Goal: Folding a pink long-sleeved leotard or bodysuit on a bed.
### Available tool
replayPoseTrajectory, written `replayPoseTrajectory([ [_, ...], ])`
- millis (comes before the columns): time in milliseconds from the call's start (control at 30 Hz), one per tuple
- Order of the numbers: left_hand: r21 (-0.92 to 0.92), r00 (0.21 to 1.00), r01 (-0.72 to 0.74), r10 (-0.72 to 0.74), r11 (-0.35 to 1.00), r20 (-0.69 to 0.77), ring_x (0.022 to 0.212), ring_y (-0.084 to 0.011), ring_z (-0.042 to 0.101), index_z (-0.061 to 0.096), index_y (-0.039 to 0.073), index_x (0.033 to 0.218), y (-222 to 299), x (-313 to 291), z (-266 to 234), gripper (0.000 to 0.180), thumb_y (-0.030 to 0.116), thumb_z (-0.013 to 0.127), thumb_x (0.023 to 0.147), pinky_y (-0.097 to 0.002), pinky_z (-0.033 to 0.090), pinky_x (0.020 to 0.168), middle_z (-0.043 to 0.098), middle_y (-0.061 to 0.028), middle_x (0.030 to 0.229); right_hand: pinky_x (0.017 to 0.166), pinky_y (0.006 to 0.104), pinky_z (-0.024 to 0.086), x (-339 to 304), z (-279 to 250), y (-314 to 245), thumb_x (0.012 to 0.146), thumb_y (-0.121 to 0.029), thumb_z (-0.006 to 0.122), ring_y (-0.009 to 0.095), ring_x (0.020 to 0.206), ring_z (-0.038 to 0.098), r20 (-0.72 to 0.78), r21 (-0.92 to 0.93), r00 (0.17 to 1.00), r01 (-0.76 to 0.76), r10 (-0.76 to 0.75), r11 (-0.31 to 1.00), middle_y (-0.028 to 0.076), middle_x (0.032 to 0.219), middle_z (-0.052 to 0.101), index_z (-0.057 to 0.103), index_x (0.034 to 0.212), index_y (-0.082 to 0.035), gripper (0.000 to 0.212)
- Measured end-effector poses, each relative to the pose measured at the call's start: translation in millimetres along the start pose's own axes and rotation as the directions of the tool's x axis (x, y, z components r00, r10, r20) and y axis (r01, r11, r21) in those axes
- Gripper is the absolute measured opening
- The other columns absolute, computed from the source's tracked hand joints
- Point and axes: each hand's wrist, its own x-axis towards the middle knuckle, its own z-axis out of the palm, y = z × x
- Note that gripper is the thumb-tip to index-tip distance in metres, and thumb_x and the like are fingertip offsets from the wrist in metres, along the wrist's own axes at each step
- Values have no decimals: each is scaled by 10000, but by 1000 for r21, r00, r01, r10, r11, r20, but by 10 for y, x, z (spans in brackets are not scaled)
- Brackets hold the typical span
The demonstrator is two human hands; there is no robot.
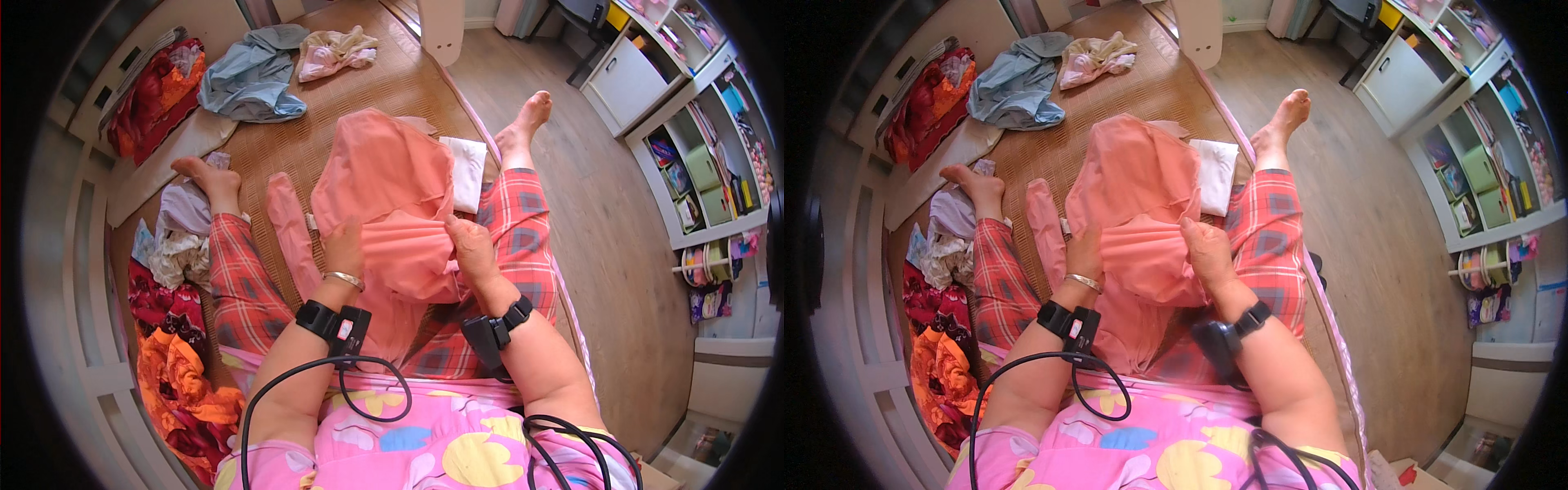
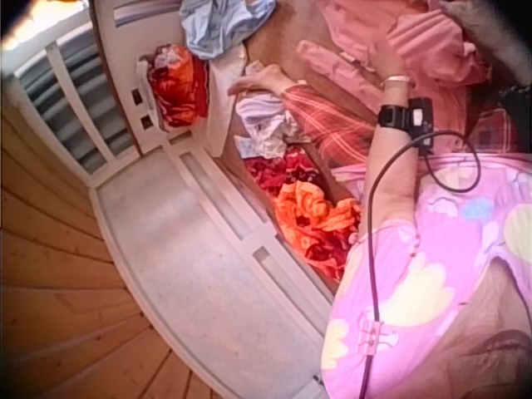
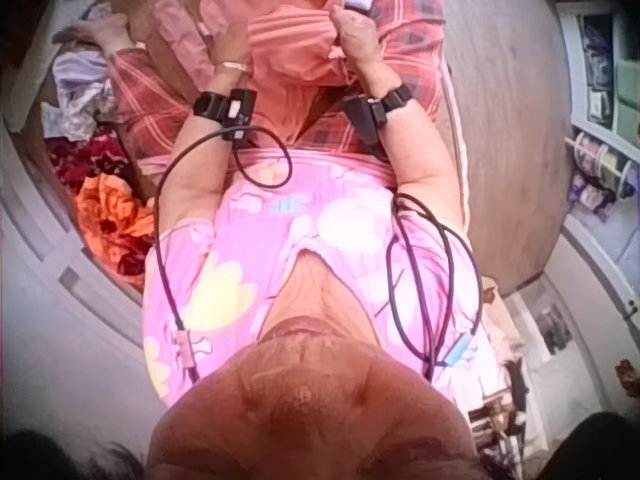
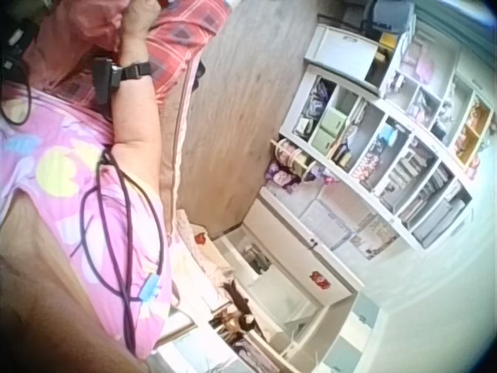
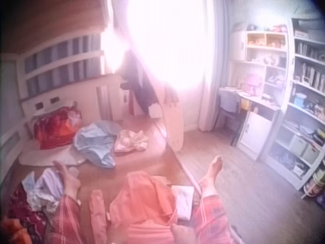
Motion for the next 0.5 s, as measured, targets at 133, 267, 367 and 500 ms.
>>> replayPoseTrajectory([
  [133,6,995,-24,23,1000,96,597,-82,378,538,3,742,170,-169,148,363,314,438,901,-267,377,567,436,33,646,496,243,333,49,-31,118,887,-247,488,55,551,375,90,-125,986,151,-140,981,-44,568,421,515,656,-31,317],
  [267,111,969,-245,245,963,15,668,-79,426,546,-10,802,-23,-131,216,336,292,442,907,-241,399,631,487,12,709,585,227,377,75,105,151,887,-228,490,58,649,434,17,-29,997,72,-71,997,-33,685,496,545,766,-39,231],
  [367,-146,997,-53,62,988,56,657,-79,453,541,3,802,21,-189,321,292,264,458,904,-231,419,625,508,7,714,622,229,394,103,44,212,887,-213,492,67,679,451,4,233,994,-106,108,967,-20,748,527,548,845,-39,187],
  [500,-254,983,102,-59,962,171,627,-63,443,525,29,766,244,-355,437,259,240,466,903,-215,412,570,509,17,717,696,280,448,95,8,162,906,-202,465,120,726,525,96,302,951,-310,295,901,29,806,572,540,918,-31,187],
])
